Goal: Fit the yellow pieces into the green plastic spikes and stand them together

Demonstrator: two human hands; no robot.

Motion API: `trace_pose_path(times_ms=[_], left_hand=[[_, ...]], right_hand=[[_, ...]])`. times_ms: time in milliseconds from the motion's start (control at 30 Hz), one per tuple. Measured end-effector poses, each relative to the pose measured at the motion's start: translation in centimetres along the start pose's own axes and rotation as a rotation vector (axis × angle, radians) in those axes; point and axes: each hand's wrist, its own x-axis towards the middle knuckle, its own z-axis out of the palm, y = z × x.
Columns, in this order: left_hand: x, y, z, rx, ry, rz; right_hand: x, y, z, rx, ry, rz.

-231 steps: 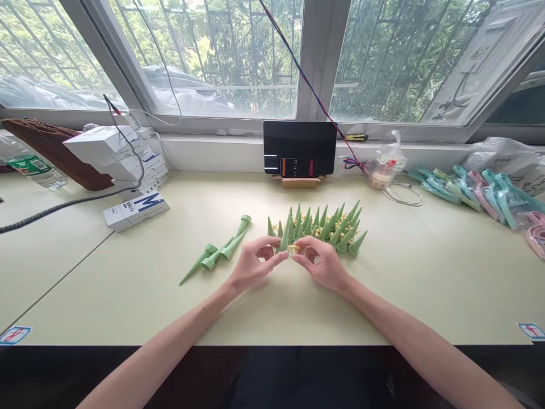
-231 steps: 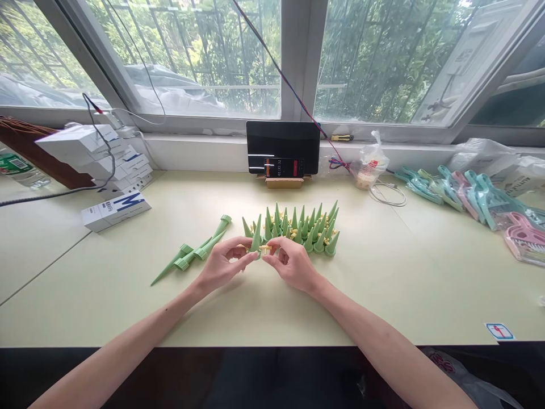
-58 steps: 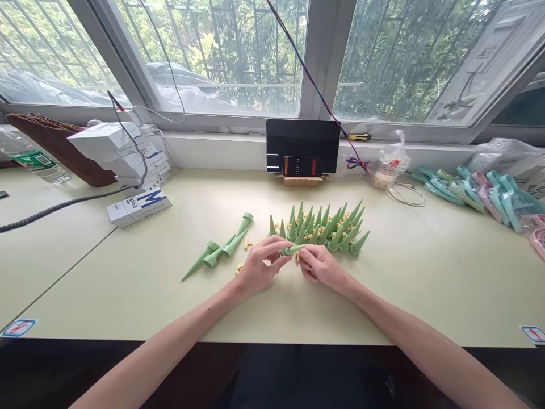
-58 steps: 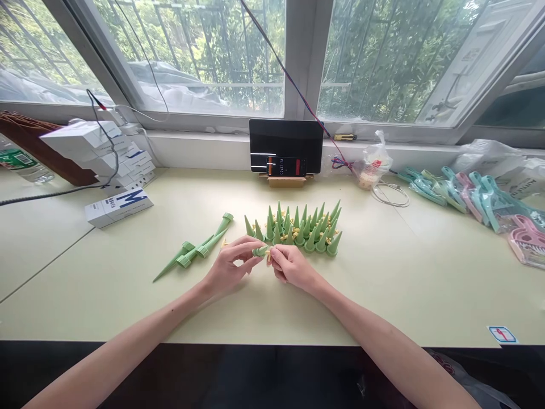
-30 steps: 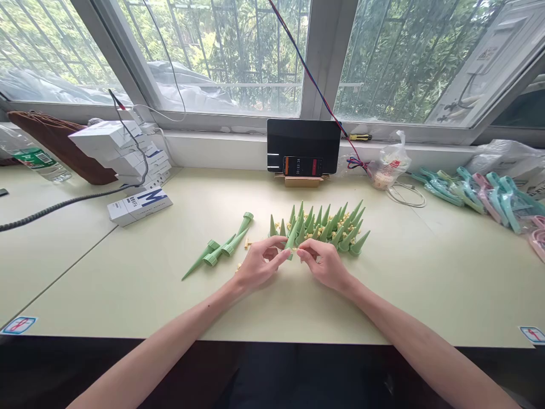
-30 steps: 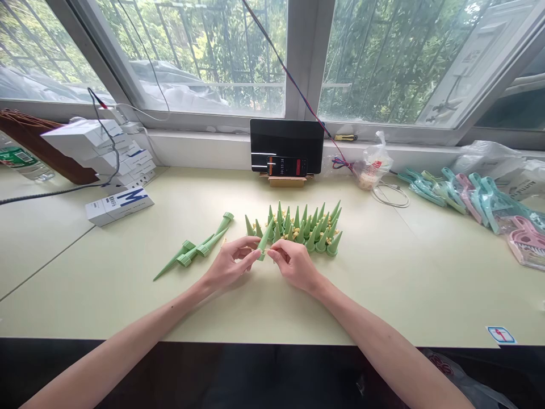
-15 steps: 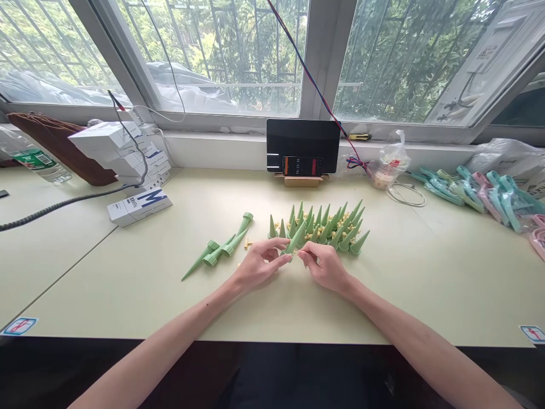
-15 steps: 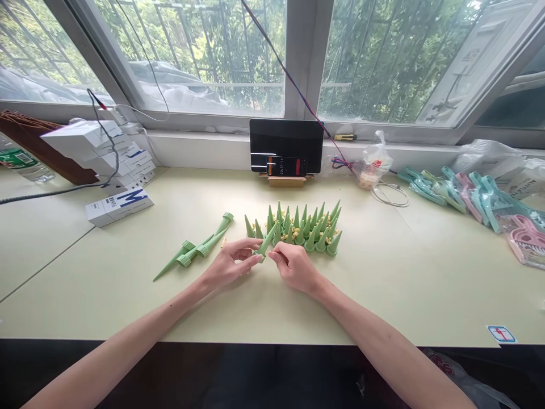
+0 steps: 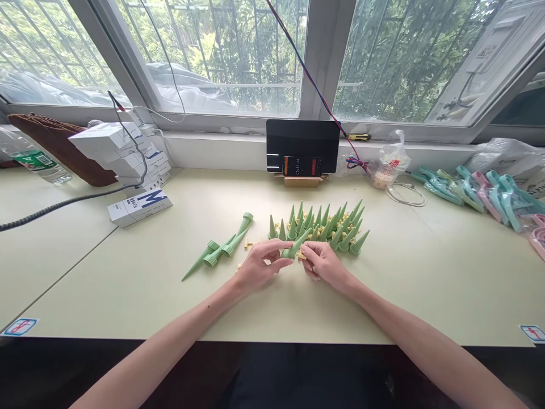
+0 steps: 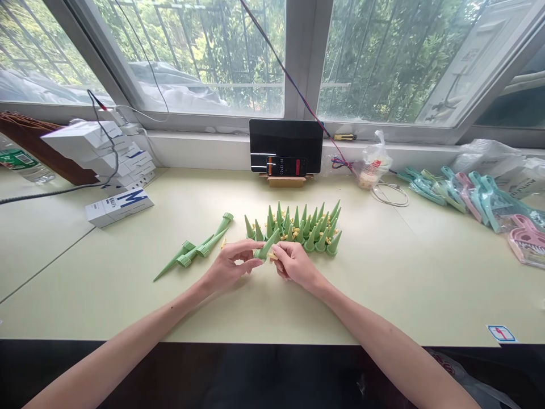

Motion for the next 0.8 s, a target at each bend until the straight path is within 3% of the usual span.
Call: trace_pose_path(times_ms=[100,233,367,600,800], left_hand=[[0.0,-0.1,0.1,-0.023,-0.023,0.05],[-0.1,0.1,0.3,0.028,0.012,0.076],[-0.1,0.4,0.4,0.078,0.068,0.05],[-0.1,0.2,0.0,-0.024,0.115,-0.104],[-0.2,0.5,-0.1,-0.077,0.1,-0.171]], right_hand=[[0.2,0.3,-0.1,0.147,-0.05,0.052],[0.2,0.3,0.0,0.139,-0.016,0.042],[0.1,0.1,0.3,-0.106,0.074,-0.079],[-0.1,0.6,0.0,-0.519,0.2,-0.353],[0.2,1.2,-0.5,-0.735,0.189,-0.558]])
